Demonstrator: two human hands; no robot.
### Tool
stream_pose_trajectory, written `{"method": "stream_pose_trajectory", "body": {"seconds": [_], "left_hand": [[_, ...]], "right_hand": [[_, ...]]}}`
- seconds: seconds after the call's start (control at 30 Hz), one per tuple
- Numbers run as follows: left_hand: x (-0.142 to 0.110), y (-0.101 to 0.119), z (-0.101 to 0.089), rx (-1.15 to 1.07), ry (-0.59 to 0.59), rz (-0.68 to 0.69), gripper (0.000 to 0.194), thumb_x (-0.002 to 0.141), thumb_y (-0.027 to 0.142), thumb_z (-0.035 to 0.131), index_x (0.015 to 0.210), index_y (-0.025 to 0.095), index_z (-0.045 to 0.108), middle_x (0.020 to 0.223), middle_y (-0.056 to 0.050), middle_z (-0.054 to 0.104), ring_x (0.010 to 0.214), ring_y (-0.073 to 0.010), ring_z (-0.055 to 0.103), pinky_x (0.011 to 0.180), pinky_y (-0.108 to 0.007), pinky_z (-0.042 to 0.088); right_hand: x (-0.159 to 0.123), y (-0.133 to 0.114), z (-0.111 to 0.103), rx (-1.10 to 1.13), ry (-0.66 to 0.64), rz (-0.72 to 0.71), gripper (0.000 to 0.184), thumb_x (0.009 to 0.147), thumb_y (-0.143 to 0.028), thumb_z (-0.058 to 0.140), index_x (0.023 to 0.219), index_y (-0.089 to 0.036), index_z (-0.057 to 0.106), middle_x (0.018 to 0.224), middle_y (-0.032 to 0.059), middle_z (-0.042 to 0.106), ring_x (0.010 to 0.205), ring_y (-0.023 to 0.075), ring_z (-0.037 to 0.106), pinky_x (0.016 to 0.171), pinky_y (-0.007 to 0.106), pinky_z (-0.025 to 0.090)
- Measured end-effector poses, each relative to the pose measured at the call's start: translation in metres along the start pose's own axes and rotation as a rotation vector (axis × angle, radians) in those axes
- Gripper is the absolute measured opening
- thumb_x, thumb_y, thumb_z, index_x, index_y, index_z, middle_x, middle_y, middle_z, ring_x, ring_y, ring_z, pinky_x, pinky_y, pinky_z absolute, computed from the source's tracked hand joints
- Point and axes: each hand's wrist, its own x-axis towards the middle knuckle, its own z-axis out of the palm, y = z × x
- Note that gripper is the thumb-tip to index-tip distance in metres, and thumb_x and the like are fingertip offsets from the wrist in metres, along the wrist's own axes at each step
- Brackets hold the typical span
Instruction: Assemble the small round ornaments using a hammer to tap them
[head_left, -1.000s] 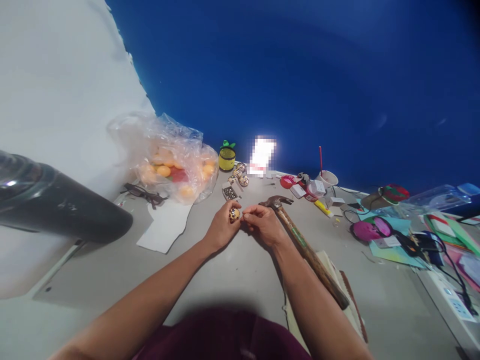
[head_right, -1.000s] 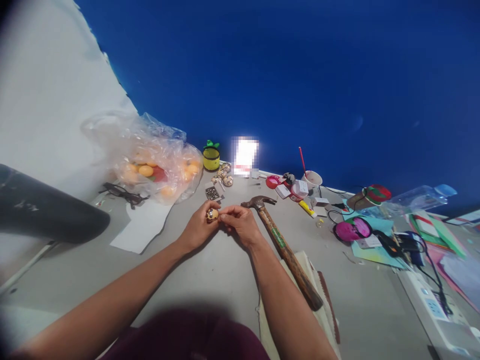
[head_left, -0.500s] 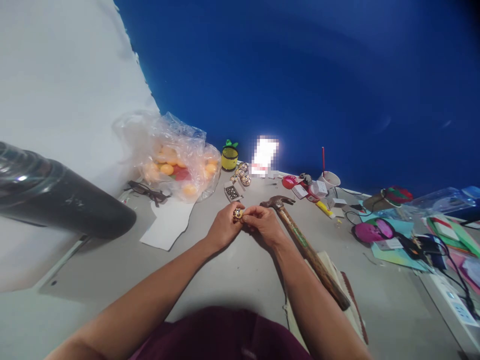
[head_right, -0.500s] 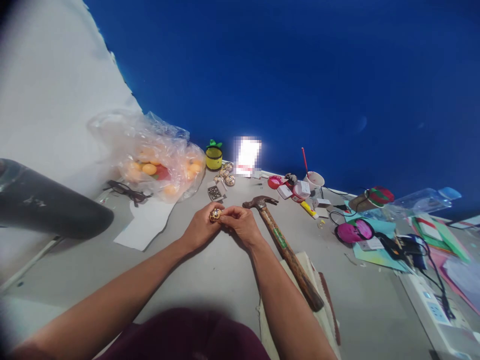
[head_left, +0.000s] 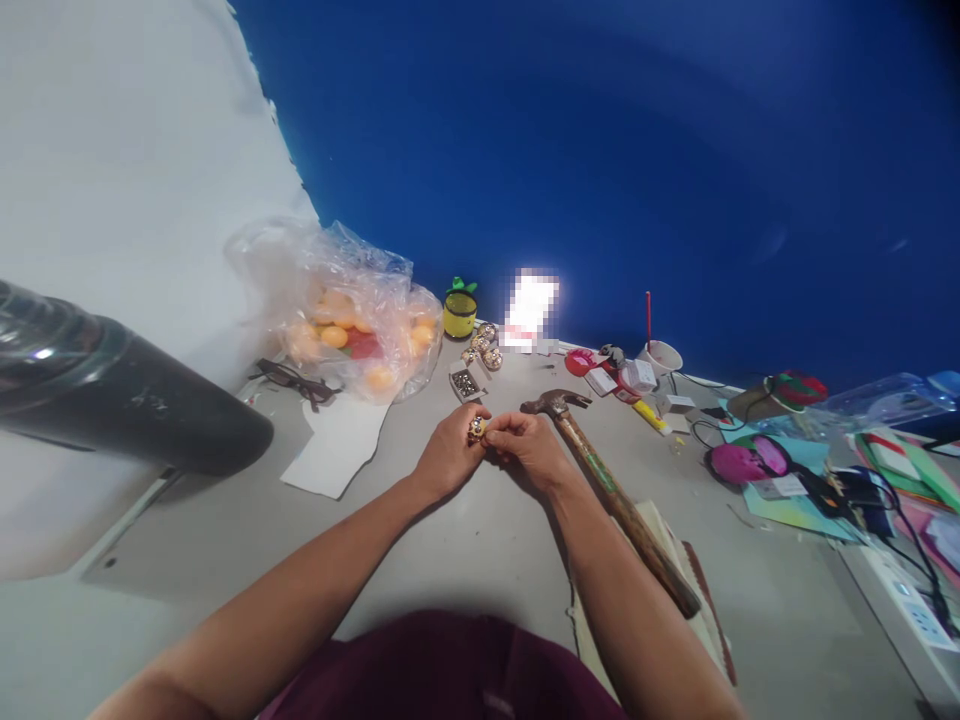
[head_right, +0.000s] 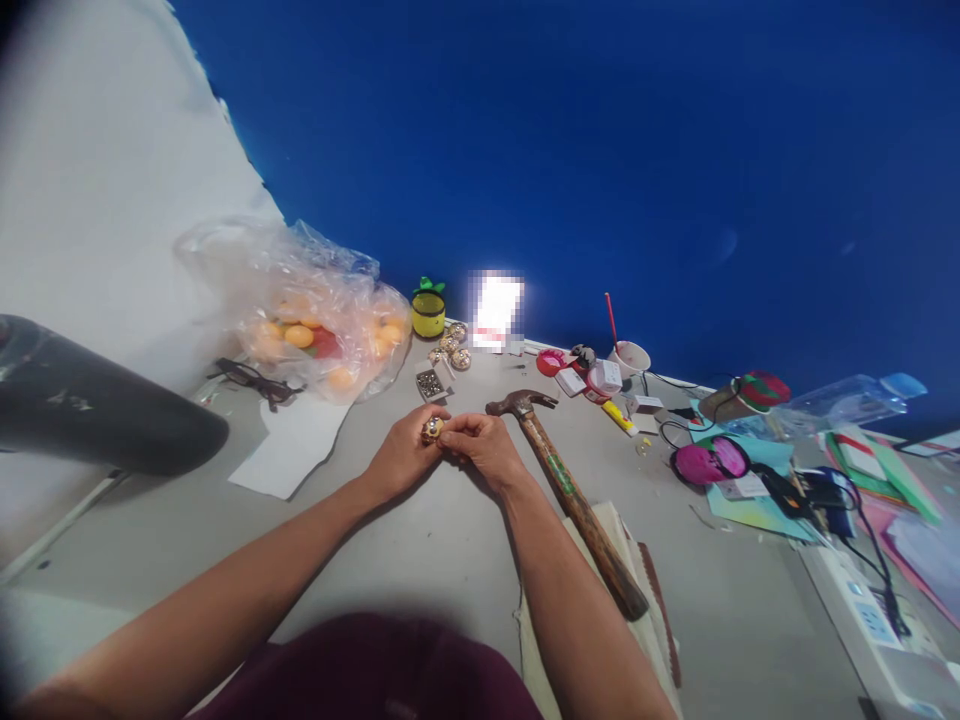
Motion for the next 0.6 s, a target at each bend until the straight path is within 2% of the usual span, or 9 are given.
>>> {"method": "stream_pose_trajectory", "body": {"seconds": [0.13, 0.3, 0.47, 0.6], "left_hand": [[-0.0008, -0.0023, 0.0015, 0.01, -0.007, 0.002, 0.025, 0.09, 0.04, 0.066, 0.107, 0.022, 0.064, 0.107, -0.008, 0.075, 0.1, -0.0271, 0.07, 0.087, -0.036, 0.052], [-0.002, -0.0055, 0.0043, 0.045, 0.007, -0.023, 0.041, 0.089, 0.036, 0.065, 0.127, 0.021, 0.057, 0.117, -0.01, 0.073, 0.099, -0.0272, 0.071, 0.087, -0.038, 0.053], [-0.0037, -0.0032, 0.0044, 0.064, 0.006, -0.035, 0.025, 0.09, 0.036, 0.063, 0.111, 0.022, 0.057, 0.106, -0.007, 0.073, 0.092, -0.0253, 0.069, 0.08, -0.035, 0.051], [-0.0039, -0.0008, 0.0037, 0.095, 0.009, -0.017, 0.015, 0.089, 0.027, 0.062, 0.101, 0.023, 0.054, 0.097, -0.005, 0.071, 0.085, -0.0239, 0.067, 0.075, -0.034, 0.048]], "right_hand": [[0.0004, 0.0011, 0.0005, 0.008, 0.014, -0.005, 0.025, 0.059, -0.035, 0.093, 0.069, -0.018, 0.077, 0.058, 0.0003, 0.066, 0.05, 0.0097, 0.049, 0.047, 0.024, 0.037], [0.0002, 0.0001, 0.0004, -0.001, 0.014, 0.007, 0.028, 0.059, -0.036, 0.094, 0.069, -0.018, 0.076, 0.058, 0.0007, 0.066, 0.051, 0.0103, 0.05, 0.049, 0.024, 0.037], [-0.001, -0.0004, 0.002, -0.005, 0.014, -0.001, 0.028, 0.059, -0.036, 0.094, 0.068, -0.018, 0.076, 0.061, 0.0012, 0.068, 0.054, 0.0101, 0.051, 0.053, 0.025, 0.039], [-0.0013, 0.0018, 0.0036, -0.037, 0.02, -0.016, 0.026, 0.06, -0.036, 0.093, 0.069, -0.018, 0.076, 0.064, 0.0018, 0.069, 0.056, 0.0109, 0.052, 0.056, 0.026, 0.04]]}}
